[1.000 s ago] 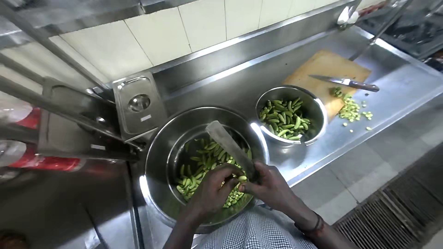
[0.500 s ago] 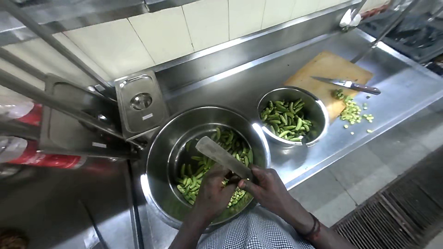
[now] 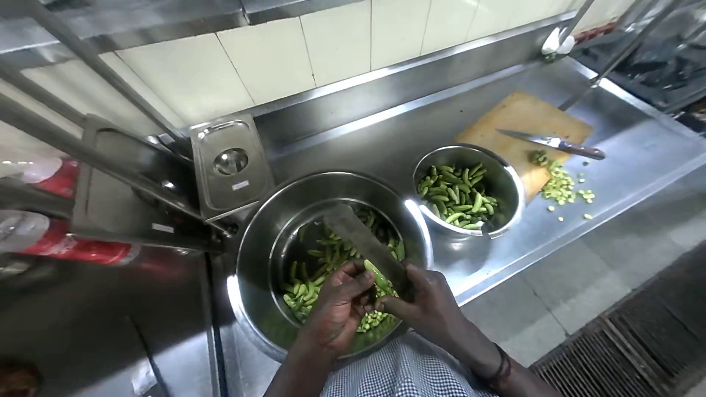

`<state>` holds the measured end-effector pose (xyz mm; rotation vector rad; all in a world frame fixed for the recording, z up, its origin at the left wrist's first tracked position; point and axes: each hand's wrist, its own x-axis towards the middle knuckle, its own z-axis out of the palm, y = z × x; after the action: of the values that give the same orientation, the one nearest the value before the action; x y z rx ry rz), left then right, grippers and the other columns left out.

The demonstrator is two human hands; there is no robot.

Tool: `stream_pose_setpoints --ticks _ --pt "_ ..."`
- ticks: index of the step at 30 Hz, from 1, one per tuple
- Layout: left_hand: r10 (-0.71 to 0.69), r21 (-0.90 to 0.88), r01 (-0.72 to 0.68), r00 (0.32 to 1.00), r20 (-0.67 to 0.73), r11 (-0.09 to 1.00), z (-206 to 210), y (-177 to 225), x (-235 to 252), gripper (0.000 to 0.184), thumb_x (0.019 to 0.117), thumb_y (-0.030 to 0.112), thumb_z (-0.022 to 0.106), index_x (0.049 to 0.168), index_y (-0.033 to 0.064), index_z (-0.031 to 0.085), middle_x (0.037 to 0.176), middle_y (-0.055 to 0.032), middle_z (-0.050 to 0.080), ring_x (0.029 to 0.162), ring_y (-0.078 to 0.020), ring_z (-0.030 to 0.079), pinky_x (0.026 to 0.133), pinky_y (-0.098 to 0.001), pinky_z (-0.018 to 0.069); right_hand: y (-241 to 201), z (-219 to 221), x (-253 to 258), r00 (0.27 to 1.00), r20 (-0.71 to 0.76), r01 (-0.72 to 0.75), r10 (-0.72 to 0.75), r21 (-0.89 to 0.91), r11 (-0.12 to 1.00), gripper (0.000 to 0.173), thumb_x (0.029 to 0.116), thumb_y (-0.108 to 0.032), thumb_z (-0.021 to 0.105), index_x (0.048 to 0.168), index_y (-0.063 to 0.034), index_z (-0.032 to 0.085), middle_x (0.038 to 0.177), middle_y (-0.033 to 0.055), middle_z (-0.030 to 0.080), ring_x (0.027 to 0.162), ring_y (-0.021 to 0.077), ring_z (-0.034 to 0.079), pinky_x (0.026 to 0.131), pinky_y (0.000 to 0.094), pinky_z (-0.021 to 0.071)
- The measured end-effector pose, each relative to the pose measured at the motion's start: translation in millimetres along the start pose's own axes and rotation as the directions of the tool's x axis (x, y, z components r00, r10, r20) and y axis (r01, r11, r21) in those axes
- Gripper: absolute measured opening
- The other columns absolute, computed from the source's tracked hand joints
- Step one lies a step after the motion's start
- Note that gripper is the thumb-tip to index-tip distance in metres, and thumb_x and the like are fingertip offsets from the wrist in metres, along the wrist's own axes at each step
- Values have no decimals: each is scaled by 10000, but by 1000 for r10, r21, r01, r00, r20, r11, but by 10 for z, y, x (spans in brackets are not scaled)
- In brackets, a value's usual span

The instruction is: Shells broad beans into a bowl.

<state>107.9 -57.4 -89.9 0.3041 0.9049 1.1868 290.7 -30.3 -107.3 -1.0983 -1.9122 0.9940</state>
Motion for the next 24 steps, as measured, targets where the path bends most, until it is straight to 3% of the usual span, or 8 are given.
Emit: stream_pose_setpoints --ticks 5,11,14,16,18,20,21,24 --pt "-35 -55 35 999 4 998 18 -46 -26 96 963 -7 596 994 42 673 808 -105 652 623 -113 609 611 -251 561 7 10 7 999 13 30 -30 -76 997 363 910 -494 710 841 -149 621 617 -69 534 525 37 516 487 245 462" --pt "197 27 -196 963 -183 980 -92 158 34 184 1031 70 476 1101 85 646 906 -80 681 772 -161 667 756 -346 593 73 7 -23 999 4 39 -39 -82 996 475 933 -630 610 836 -166 644 576 -82 496 485 38 478 450 262 432" --pt "267 -51 -284 938 -220 957 -224 372 87 234 1052 147 383 1115 98 603 948 -84 664 875 -238 679 869 -457 577 105 -31 -12 999 -2 32 -32 -93 995 576 1033 -652 362 837 -166 599 577 -53 455 490 83 474 452 306 430" --pt "295 8 -301 928 -229 954 -307 452 158 209 1034 125 397 1089 115 598 947 -62 661 870 -221 682 849 -435 584 113 -31 7 999 -31 17 -21 -124 992 538 1070 -577 333 824 -170 583 570 -51 437 483 89 459 446 301 413" --pt "359 342 -278 912 -198 897 -395 447 240 131 983 56 506 1008 117 620 860 -7 616 715 -107 603 672 -274 554 104 -33 18 999 -29 -34 30 -155 987 473 1043 -573 440 846 -171 593 585 -54 454 488 89 463 450 300 416" --pt "404 788 -173 909 -104 591 -470 416 336 30 958 83 652 979 91 672 839 -38 632 642 -118 551 563 -272 483 107 -32 19 998 -23 -62 60 -147 987 472 995 -619 514 876 -172 609 601 -60 482 498 81 483 455 296 439" --pt "357 925 -83 932 -59 370 -473 422 374 84 971 142 685 1018 74 695 918 -92 673 754 -211 614 662 -411 527 111 -30 19 998 -23 -64 62 -140 988 501 986 -651 503 876 -174 609 602 -62 482 499 80 484 455 295 440" --pt "184 968 150 976 -114 -200 -434 334 554 265 998 311 654 1079 71 729 1006 -190 714 956 -411 683 808 -669 518 111 -40 9 998 -26 -59 55 -146 988 540 999 -680 432 851 -183 583 588 -69 451 485 75 462 446 280 418"
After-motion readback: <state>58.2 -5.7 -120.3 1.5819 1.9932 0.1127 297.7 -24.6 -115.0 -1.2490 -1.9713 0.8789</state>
